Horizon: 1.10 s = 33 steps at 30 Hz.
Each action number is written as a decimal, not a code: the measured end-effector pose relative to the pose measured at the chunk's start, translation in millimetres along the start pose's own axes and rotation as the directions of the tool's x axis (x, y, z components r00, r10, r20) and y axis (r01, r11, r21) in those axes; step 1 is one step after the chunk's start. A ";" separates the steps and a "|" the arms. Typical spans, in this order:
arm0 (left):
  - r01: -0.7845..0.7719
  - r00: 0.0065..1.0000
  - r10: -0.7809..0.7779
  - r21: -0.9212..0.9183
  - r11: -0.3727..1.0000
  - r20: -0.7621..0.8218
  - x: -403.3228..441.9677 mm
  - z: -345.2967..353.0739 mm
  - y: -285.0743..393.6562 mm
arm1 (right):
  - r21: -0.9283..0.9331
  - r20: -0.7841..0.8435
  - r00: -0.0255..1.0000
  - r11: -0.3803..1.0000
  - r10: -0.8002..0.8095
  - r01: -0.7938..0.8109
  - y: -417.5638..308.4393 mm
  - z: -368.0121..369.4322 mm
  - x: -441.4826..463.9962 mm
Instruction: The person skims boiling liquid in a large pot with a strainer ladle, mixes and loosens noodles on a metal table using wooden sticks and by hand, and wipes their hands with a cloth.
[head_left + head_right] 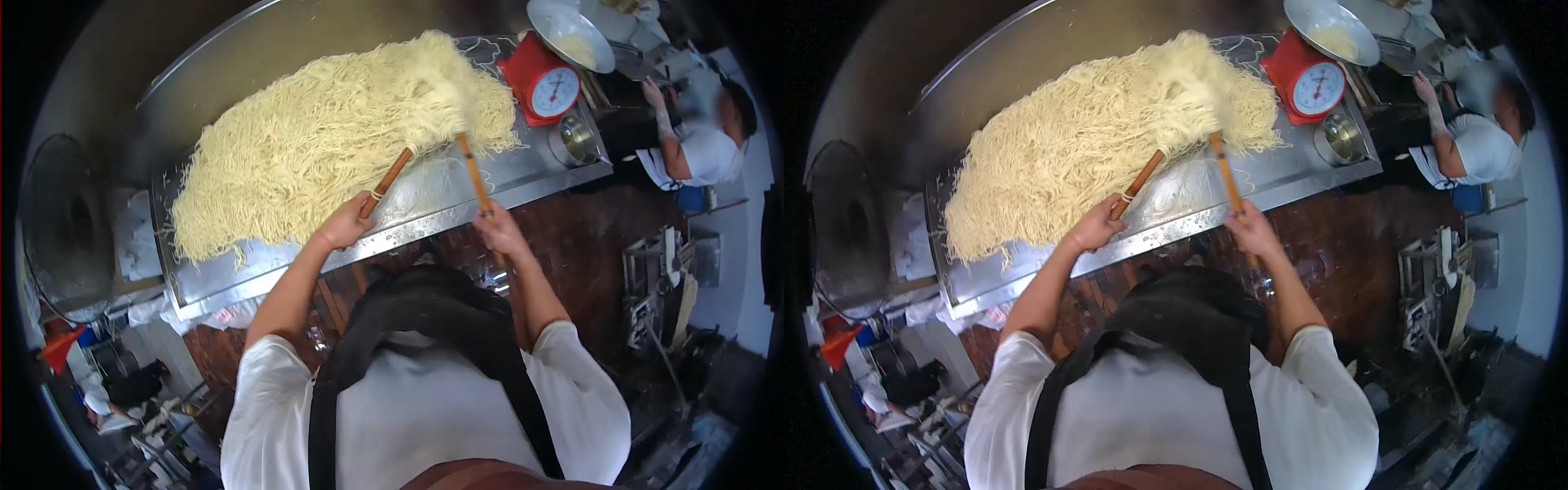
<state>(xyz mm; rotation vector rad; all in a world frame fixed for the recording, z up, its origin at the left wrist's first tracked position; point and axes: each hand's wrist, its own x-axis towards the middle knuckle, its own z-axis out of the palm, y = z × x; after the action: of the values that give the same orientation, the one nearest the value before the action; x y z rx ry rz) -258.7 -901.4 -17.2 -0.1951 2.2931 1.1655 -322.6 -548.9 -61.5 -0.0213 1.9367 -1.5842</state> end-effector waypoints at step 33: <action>-0.147 0.982 0.086 -0.396 0.907 -0.168 64.0 -27.7 -10.0 | -0.577 -0.043 0.922 0.763 -0.384 0.290 -89.6 26.0 119.8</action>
<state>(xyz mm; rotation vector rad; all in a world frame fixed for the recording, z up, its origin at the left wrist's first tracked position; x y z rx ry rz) -319.8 -921.7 -45.6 -0.3109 2.1810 1.7400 -439.2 -643.3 -38.1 -0.5367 2.5849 -1.1782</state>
